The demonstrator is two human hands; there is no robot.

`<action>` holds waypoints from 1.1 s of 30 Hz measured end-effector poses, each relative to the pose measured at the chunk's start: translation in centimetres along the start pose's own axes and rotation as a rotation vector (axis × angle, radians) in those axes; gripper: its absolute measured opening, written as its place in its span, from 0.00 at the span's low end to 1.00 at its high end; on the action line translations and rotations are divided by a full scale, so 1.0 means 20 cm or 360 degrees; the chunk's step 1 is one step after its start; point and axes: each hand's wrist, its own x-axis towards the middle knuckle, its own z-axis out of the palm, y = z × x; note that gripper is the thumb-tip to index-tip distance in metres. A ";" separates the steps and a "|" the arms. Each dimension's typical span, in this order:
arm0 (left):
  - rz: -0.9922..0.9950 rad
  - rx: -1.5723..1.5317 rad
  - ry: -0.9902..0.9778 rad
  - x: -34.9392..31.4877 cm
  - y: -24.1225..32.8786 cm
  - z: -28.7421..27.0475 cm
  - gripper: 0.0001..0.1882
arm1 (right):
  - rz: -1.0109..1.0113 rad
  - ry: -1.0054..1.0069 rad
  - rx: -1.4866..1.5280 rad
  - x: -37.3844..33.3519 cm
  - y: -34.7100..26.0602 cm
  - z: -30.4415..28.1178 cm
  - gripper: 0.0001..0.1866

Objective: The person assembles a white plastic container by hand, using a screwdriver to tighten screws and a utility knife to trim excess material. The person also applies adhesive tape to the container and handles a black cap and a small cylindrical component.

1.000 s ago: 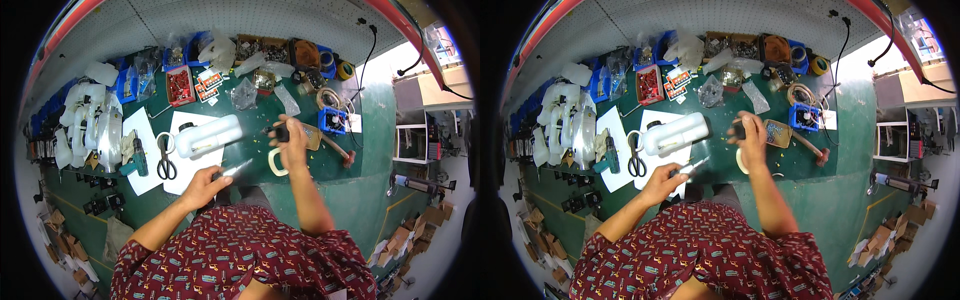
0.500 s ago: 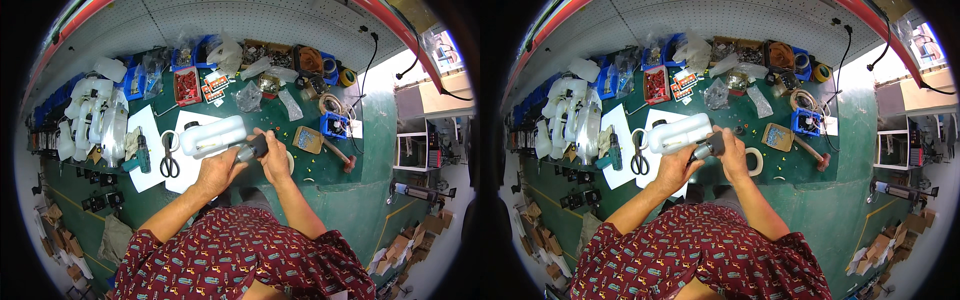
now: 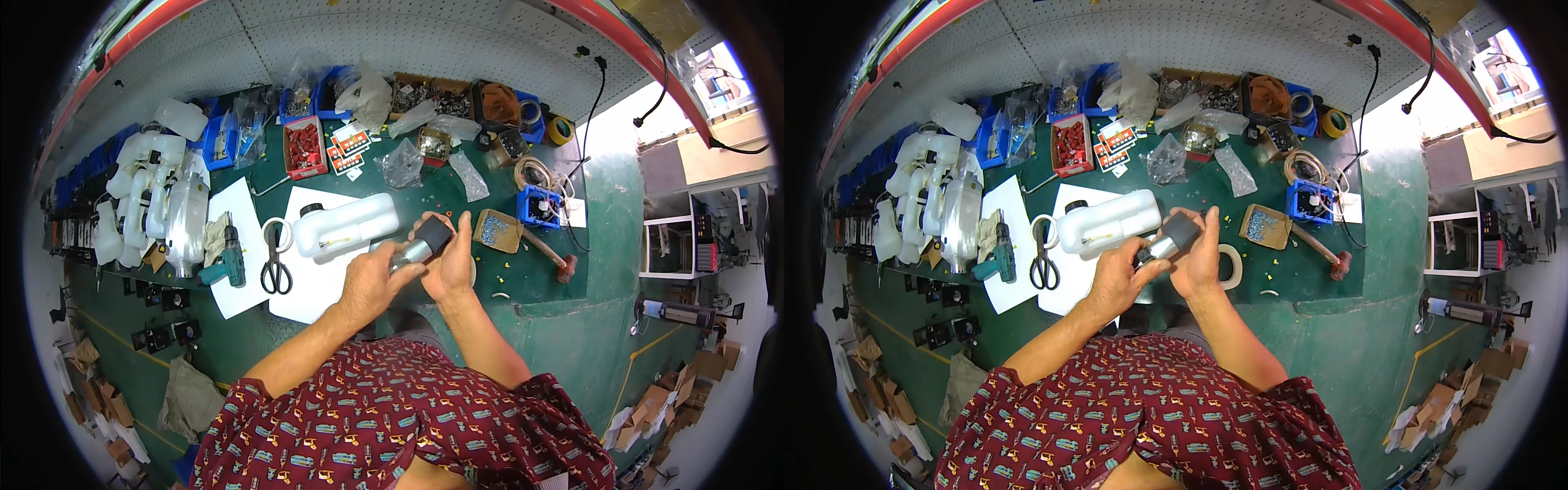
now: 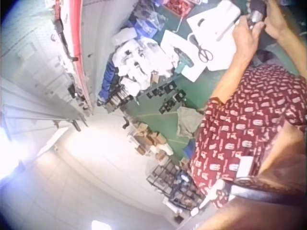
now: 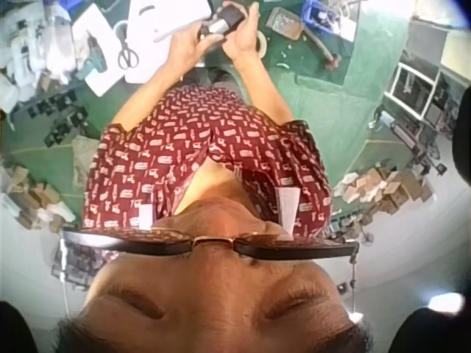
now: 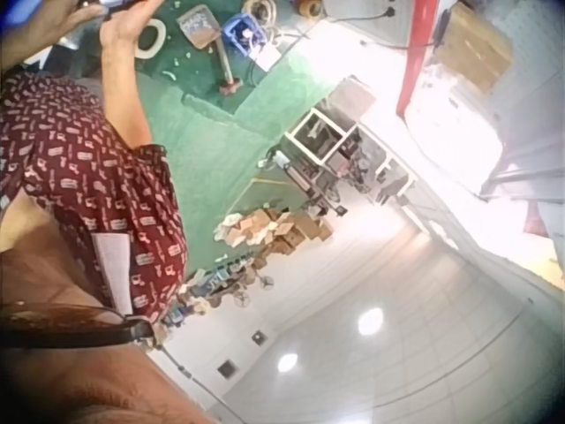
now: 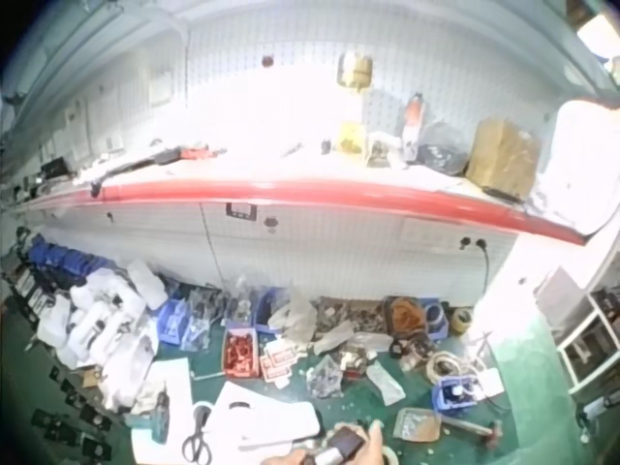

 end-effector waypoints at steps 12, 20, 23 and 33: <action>-0.0103 -0.0301 -0.0063 0.03 0.07 0.04 0.23 | -0.0211 0.0222 -0.0115 -0.03 -0.02 0.18 0.26; -0.0079 -0.0172 -0.0064 0.07 0.04 0.09 0.24 | -0.0331 0.0395 -0.0211 -0.03 0.01 0.20 0.24; -0.0186 -0.0222 -0.0169 0.09 0.06 0.09 0.21 | -0.0312 0.0412 -0.0220 -0.02 0.00 0.22 0.24; 0.0117 -0.0114 -0.0165 0.14 0.02 0.02 0.18 | -0.0217 0.0342 -0.0262 -0.03 0.01 0.21 0.25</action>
